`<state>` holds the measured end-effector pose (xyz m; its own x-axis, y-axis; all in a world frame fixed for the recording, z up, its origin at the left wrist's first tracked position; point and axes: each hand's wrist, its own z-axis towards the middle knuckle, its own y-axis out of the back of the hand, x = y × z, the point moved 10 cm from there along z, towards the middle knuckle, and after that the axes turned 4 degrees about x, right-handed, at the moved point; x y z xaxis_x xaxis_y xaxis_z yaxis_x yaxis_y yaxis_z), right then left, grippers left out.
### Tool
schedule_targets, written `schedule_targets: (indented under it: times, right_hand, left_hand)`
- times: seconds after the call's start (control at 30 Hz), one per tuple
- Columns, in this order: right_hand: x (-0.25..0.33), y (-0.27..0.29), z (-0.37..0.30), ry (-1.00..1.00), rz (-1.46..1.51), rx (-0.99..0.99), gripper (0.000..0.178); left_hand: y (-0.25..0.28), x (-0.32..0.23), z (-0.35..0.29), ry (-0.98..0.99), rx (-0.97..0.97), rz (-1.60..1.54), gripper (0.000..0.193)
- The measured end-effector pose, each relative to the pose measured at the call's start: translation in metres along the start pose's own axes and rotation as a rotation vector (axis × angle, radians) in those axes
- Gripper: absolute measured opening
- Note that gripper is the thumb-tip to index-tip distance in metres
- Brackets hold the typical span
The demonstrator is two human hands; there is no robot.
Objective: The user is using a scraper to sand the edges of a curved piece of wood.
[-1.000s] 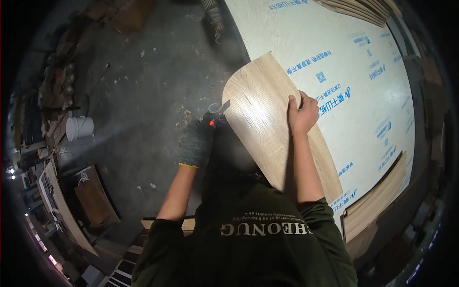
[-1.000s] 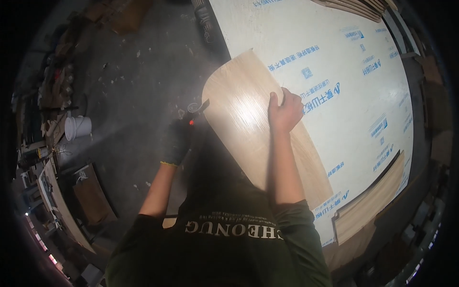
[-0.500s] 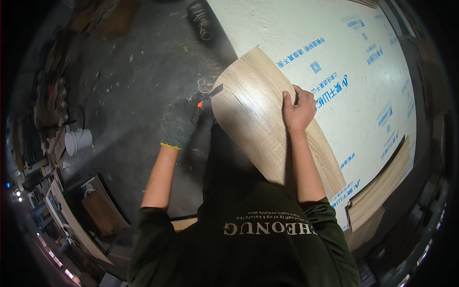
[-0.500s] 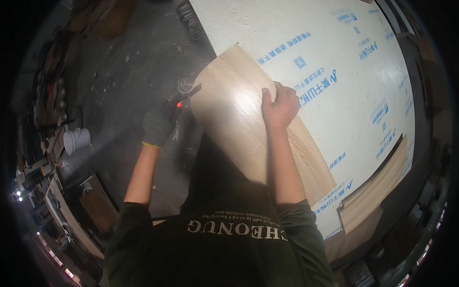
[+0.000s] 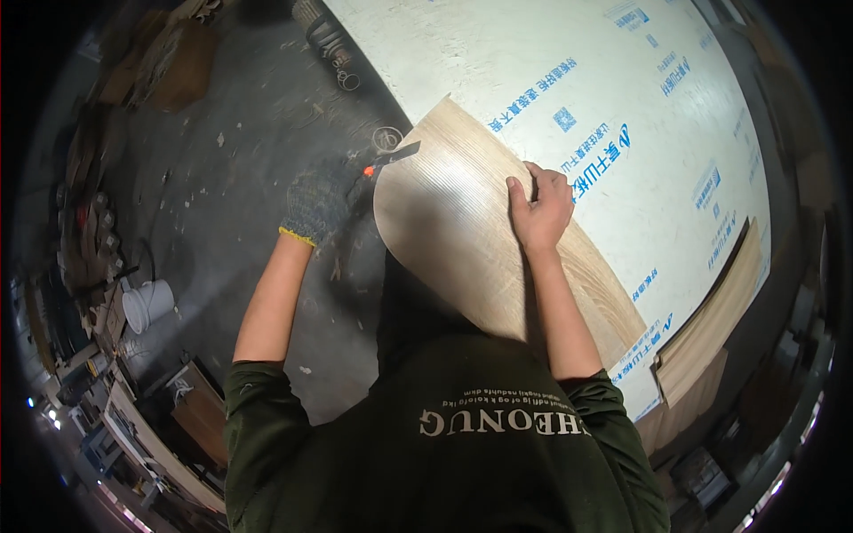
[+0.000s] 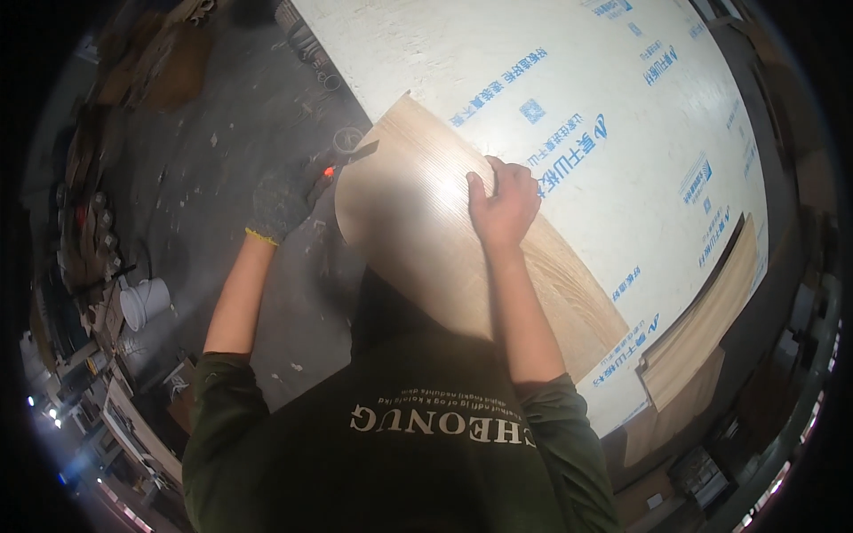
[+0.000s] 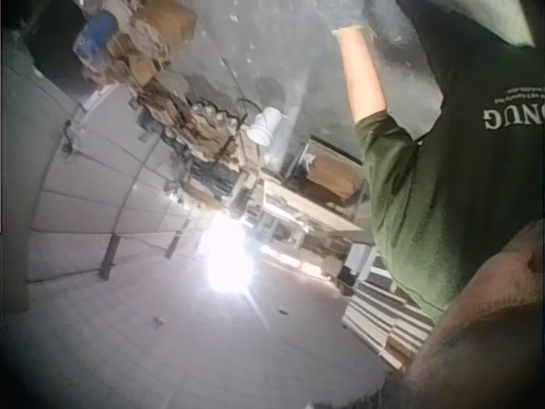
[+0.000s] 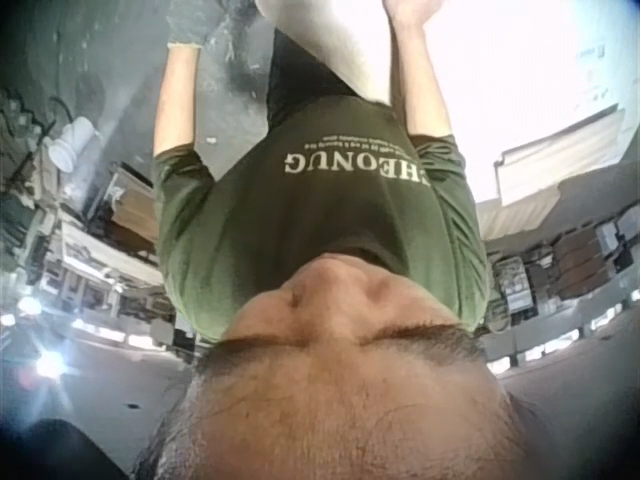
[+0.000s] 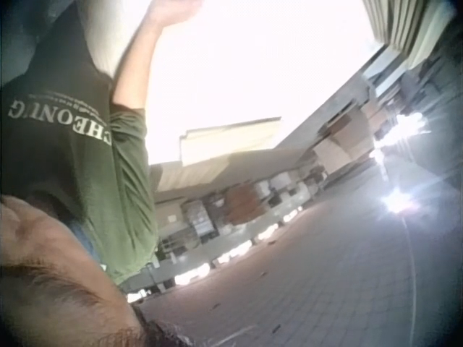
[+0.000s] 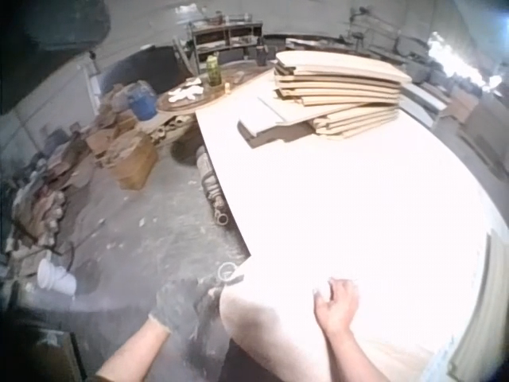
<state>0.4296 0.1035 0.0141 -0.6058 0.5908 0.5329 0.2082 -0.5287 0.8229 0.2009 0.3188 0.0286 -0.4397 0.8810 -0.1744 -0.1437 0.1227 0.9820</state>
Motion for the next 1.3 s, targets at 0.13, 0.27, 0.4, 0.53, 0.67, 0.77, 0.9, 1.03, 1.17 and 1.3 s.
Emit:
schedule_targets:
  times: [0.13, 0.27, 0.4, 0.53, 0.67, 0.77, 0.9, 1.03, 1.17, 1.3]
  right_hand:
    - [-0.001, -0.002, 0.001, -0.026, -0.001, 0.030, 0.037]
    - [0.001, -0.002, 0.001, -0.016, -0.003, 0.038, 0.037]
    - [0.000, -0.001, 0.002, -0.020, -0.016, 0.029, 0.037]
    - [-0.001, -0.004, 0.002, -0.017, 0.004, 0.041, 0.037]
    - [-0.002, -0.004, 0.001, -0.012, -0.003, 0.034, 0.037]
    - [-0.001, -0.004, 0.000, -0.007, 0.000, 0.030, 0.036]
    - [0.001, -0.003, 0.000, -0.009, -0.005, 0.035, 0.035]
    - [0.000, 0.000, 0.000, -0.015, -0.010, 0.031, 0.035]
    - [0.002, -0.003, 0.000, -0.020, -0.004, 0.112, 0.048]
    - [0.009, 0.011, -0.058, 0.164, 0.020, 0.271, 0.081]
  left_hand:
    - [-0.009, -0.004, 0.026, -0.014, 0.092, 0.000, 0.036]
    - [-0.009, -0.002, 0.036, -0.067, 0.051, 0.079, 0.037]
    - [-0.008, -0.003, 0.048, -0.033, 0.125, -0.001, 0.038]
    - [-0.010, 0.001, 0.053, -0.009, 0.123, -0.016, 0.039]
    - [-0.007, -0.005, 0.065, -0.007, 0.145, 0.000, 0.040]
    - [-0.014, -0.004, 0.067, -0.058, 0.098, -0.002, 0.041]
    - [-0.014, -0.008, 0.075, -0.099, 0.009, -0.017, 0.041]
    - [-0.011, -0.022, 0.094, -0.065, 0.147, 0.011, 0.041]
    - [-0.011, -0.024, 0.093, -0.058, 0.123, 0.033, 0.042]
    - [-0.002, -0.028, 0.057, -0.025, 0.063, -0.278, 0.044]
